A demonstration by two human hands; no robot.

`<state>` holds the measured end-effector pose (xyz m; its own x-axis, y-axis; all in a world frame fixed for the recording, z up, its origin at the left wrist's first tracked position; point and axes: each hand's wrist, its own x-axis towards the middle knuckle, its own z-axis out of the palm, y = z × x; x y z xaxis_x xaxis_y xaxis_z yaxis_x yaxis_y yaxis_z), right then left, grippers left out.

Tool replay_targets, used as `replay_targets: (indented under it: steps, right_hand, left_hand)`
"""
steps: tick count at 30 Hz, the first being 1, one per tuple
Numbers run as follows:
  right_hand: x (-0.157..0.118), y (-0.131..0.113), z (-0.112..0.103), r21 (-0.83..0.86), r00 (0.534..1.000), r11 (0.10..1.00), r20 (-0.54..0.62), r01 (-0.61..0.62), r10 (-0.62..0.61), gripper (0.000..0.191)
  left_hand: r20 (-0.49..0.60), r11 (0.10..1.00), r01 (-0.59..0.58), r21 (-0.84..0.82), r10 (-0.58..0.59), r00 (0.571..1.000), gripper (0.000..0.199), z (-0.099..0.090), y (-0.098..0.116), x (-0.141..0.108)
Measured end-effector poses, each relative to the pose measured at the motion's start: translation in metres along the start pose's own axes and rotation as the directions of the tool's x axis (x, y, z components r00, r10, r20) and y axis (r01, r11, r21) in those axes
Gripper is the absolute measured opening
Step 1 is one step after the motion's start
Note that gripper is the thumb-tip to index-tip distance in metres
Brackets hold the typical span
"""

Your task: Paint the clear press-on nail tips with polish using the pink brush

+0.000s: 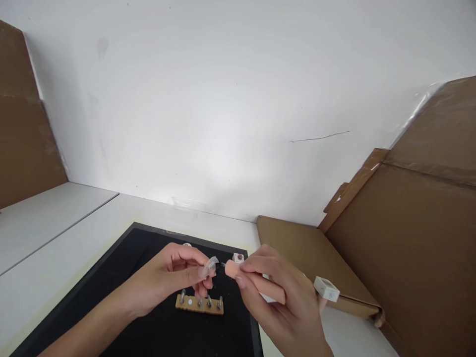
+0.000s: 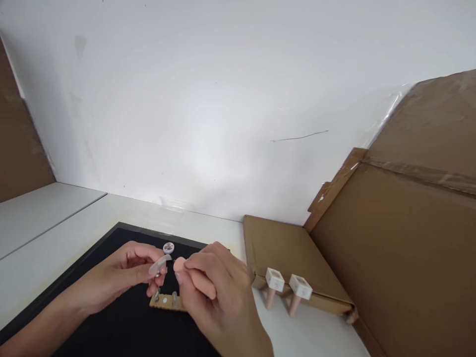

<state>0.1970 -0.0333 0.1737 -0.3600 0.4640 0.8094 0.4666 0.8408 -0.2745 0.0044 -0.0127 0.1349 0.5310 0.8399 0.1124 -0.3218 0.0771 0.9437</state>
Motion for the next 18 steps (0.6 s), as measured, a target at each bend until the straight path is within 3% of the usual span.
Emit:
replay_targets:
  steps: [11,18]
  right_hand:
    - [-0.0023,0.0045,-0.0013,-0.087,1.0,0.996,0.005,-0.021,0.022,0.016]
    - [-0.0027,0.0001,-0.0064,0.132,0.997,0.989,-0.028,-0.072,0.077,0.015]
  left_hand:
    - [-0.024,0.999,0.019,0.051,-0.018,1.0,0.018,0.0003,0.0008,-0.0008]
    - [-0.012,0.995,-0.015,0.099,0.016,1.0,0.02,-0.0001,0.0037,-0.0001]
